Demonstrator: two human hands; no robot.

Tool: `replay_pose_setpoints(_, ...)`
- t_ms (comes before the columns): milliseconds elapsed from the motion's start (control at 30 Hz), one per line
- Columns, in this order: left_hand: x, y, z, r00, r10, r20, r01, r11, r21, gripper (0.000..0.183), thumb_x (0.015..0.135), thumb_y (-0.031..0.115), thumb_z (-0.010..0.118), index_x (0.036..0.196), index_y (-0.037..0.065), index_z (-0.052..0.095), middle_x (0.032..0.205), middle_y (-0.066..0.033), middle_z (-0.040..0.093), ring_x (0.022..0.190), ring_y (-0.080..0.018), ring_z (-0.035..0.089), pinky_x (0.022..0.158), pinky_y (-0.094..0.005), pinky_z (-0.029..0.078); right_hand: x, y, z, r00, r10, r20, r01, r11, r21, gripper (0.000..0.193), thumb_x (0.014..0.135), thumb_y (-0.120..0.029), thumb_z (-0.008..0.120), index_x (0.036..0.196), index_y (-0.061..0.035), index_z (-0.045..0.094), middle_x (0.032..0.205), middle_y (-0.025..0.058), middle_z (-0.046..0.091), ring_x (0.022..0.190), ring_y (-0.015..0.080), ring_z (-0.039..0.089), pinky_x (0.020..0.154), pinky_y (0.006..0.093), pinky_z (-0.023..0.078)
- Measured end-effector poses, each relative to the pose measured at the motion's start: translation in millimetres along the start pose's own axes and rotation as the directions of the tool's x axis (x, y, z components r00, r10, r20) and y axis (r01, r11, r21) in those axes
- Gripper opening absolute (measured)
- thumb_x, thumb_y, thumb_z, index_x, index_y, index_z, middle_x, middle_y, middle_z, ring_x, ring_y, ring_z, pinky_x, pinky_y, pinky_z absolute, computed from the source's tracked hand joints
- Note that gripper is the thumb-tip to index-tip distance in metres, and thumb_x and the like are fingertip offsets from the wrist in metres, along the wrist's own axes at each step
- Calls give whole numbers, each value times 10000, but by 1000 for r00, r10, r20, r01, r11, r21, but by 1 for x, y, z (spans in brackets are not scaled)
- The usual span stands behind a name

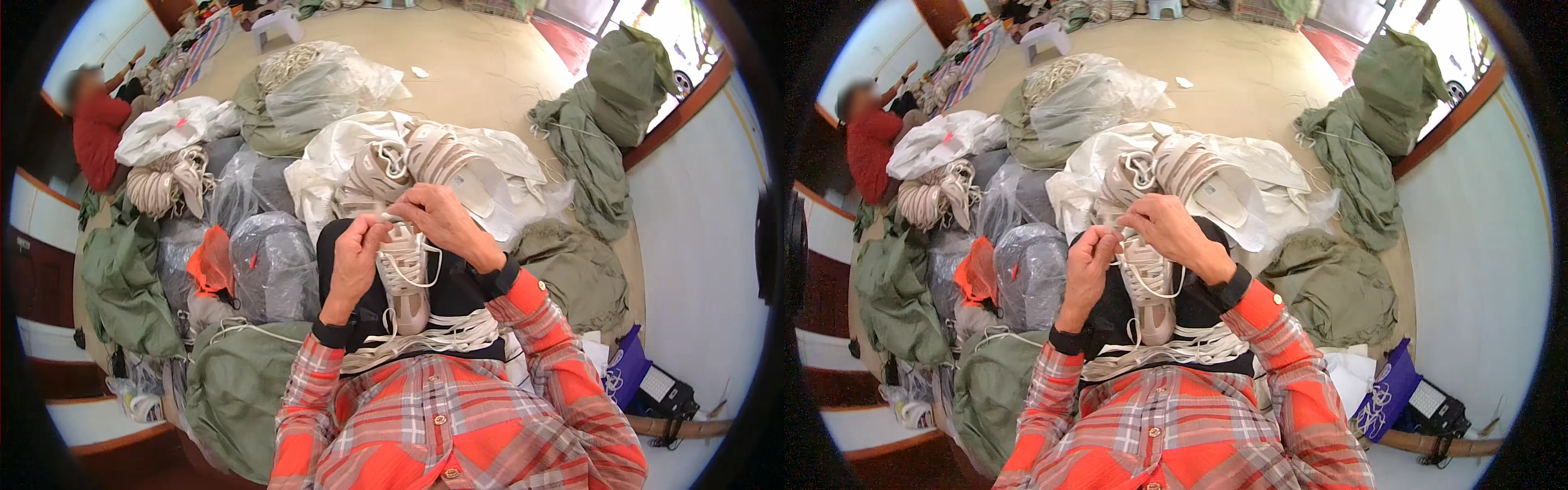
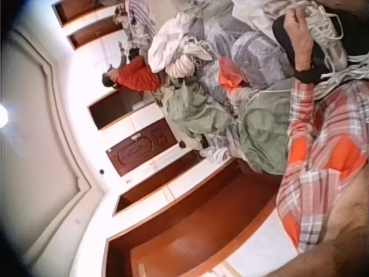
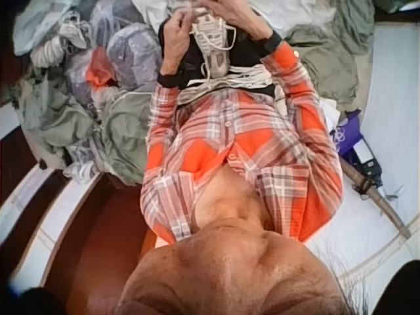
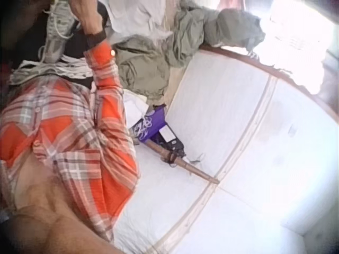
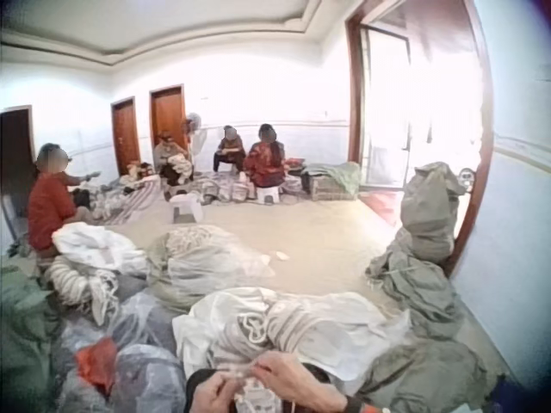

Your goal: The recorder is lacing and lashing together pairs of shoe components while sitting on the floor among many bags of materials.

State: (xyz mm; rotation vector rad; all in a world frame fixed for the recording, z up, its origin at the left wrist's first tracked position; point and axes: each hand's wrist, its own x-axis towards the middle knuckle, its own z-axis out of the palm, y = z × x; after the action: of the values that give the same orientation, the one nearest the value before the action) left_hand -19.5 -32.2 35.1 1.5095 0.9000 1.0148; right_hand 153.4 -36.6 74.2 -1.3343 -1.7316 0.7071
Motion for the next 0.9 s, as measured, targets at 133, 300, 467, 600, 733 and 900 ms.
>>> replay_pose_setpoints(133,-11,13,7,1000,26,-12,-25,999,33,176,915,141,520,966,-13,587,709,-29,599,614,-65,510,563,-219,430,-10,-16,5,1000,-15,16,14,998,68,151,801,-132,590,781,4,650,704,155,587,649,308,583,588,360,456)
replay_pose_setpoints(300,-31,18,5,995,77,-63,-70,992,109,149,900,102,539,977,-15,587,699,-51,608,601,-68,519,546,-215,425,-32,-32,11,969,-248,3,248,967,-63,100,796,-90,592,853,-17,629,730,126,532,660,293,571,565,358,460)
replay_pose_setpoints(467,-46,21,0,999,15,36,-14,1000,-19,123,871,70,572,950,-16,614,725,-47,624,626,-57,524,547,-205,419,-48,-43,8,964,-263,32,264,964,-39,65,772,-57,596,824,-18,600,705,113,472,628,294,531,536,363,448)
replay_pose_setpoints(600,-24,13,-45,880,-134,456,273,928,-254,119,838,68,576,881,-26,635,773,-48,643,689,-90,579,612,-230,463,-54,-30,-41,808,89,583,-204,970,135,196,820,-145,623,980,-33,637,699,81,578,612,147,579,519,283,456)
replay_pose_setpoints(733,61,-76,-61,969,-119,215,20,909,415,313,805,247,618,955,-27,628,873,-125,653,755,-171,617,653,-294,487,-55,25,-68,850,467,245,-523,807,275,205,844,-81,574,1035,-32,628,727,25,629,622,74,577,548,201,452)
replay_pose_setpoints(900,133,-167,-41,517,-639,570,-129,600,790,530,718,482,602,974,20,642,868,-130,646,775,-225,588,717,-355,450,-79,229,-94,897,336,-287,-401,892,-209,483,762,-171,687,1160,44,518,1001,144,621,830,215,607,748,308,493)
